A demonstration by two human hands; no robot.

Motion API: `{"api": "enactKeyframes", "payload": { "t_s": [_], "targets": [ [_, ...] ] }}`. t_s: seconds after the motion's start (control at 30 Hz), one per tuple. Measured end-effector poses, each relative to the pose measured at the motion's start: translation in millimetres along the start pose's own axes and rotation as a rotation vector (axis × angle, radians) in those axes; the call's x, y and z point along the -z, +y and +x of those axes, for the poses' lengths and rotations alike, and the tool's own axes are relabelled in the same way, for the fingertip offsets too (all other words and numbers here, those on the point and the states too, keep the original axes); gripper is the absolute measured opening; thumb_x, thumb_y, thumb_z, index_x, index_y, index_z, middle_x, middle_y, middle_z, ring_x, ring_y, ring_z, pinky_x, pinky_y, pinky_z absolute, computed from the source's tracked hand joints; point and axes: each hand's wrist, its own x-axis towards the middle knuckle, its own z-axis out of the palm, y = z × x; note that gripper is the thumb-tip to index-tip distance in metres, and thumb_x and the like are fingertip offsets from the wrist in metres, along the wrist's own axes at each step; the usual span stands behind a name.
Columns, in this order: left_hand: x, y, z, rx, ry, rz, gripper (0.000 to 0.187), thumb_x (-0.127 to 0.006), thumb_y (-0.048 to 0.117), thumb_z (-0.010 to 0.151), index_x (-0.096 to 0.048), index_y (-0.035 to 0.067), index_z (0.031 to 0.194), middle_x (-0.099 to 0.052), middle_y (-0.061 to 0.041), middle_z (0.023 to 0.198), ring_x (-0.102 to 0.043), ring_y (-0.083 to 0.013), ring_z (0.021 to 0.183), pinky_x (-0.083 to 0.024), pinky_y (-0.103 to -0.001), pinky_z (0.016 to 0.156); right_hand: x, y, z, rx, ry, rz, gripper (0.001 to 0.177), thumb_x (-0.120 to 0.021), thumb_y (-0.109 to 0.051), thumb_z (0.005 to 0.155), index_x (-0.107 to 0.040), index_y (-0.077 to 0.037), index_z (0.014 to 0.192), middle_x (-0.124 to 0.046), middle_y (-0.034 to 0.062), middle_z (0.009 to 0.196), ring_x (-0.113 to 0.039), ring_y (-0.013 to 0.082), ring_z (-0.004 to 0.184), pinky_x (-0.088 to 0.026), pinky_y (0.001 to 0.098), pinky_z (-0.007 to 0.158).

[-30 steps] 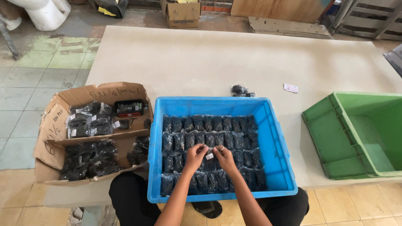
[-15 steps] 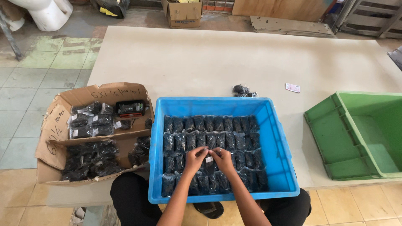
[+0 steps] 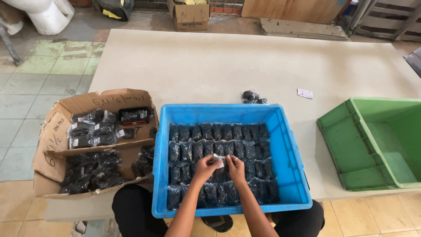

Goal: The person sorts small items in plastic bags, moving them from a cardboard box into a blue plastic crate and arranging them in rows.

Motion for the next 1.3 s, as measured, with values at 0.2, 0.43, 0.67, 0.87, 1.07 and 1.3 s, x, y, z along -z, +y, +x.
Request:
{"api": "enactKeyframes", "payload": {
  "t_s": [0.2,0.43,0.67,0.87,1.07,1.3],
  "targets": [
    [14,15,0,0.015,0.024,0.06,0.027,-0.077,0.028,0.062,-0.069,0.01,0.081,-0.067,-0.007,0.073,-0.062,-0.014,0.069,-0.052,-0.029,0.056,-4,-30,-15,0.046,-0.059,0.039,0.022,-0.059,-0.016,0.084,-0.064,-0.002,0.101,-0.065,0.012,0.085,-0.05,0.012,0.081,-0.047,0.0314,0.072],
    [15,4,12,0.029,0.108,-0.143,0.026,-0.076,0.02,0.067,-0.066,0.003,0.085,-0.064,-0.01,0.075,-0.061,-0.0133,0.068,-0.055,-0.029,0.052,-4,-7,-9,-0.044,-0.238,0.047,0.035,-0.07,-0.014,0.076,-0.062,-0.005,0.109,-0.067,0.008,0.088,-0.055,0.0103,0.083,-0.049,0.0303,0.074],
    [14,22,-2,0.039,0.046,-0.072,0.027,-0.079,0.024,0.062,-0.067,0.004,0.076,-0.062,-0.006,0.065,-0.053,-0.008,0.066,-0.046,-0.028,0.054,0,-12,-14,0.023,-0.226,-0.046,0.031,-0.068,-0.015,0.078,-0.063,-0.007,0.108,-0.067,0.0109,0.085,-0.055,0.0092,0.081,-0.049,0.0304,0.073],
    [14,28,2,0.004,0.16,-0.132,0.027,-0.079,0.028,0.063,-0.066,0.004,0.068,-0.059,-0.005,0.056,-0.049,-0.0068,0.06,-0.042,-0.025,0.049,-2,-20,-15,0.013,-0.202,0.061,0.039,-0.068,-0.007,0.074,-0.06,-0.002,0.112,-0.064,0.0126,0.089,-0.054,0.0134,0.082,-0.048,0.032,0.075],
    [23,23,2,0.01,0.109,-0.296,0.024,-0.078,0.015,0.064,-0.067,0.002,0.08,-0.063,-0.008,0.066,-0.055,-0.0098,0.066,-0.046,-0.024,0.058,-4,-44,-28,-0.052,-0.144,0.234,0.043,-0.075,0.002,0.063,-0.062,0.002,0.104,-0.058,0.0168,0.109,-0.057,0.0186,0.091,-0.049,0.0313,0.075],
    [46,44,-1,0.085,0.008,-0.094,0.03,-0.067,0.034,0.077,-0.069,0.006,0.089,-0.067,-0.009,0.084,-0.056,-0.0107,0.082,-0.046,-0.028,0.07,-3,-57,-37,0.03,-0.23,0.205,0.037,-0.076,0.0,0.064,-0.064,0.004,0.099,-0.05,0.0203,0.122,-0.054,0.028,0.106,-0.045,0.0347,0.085]
  ]
}}
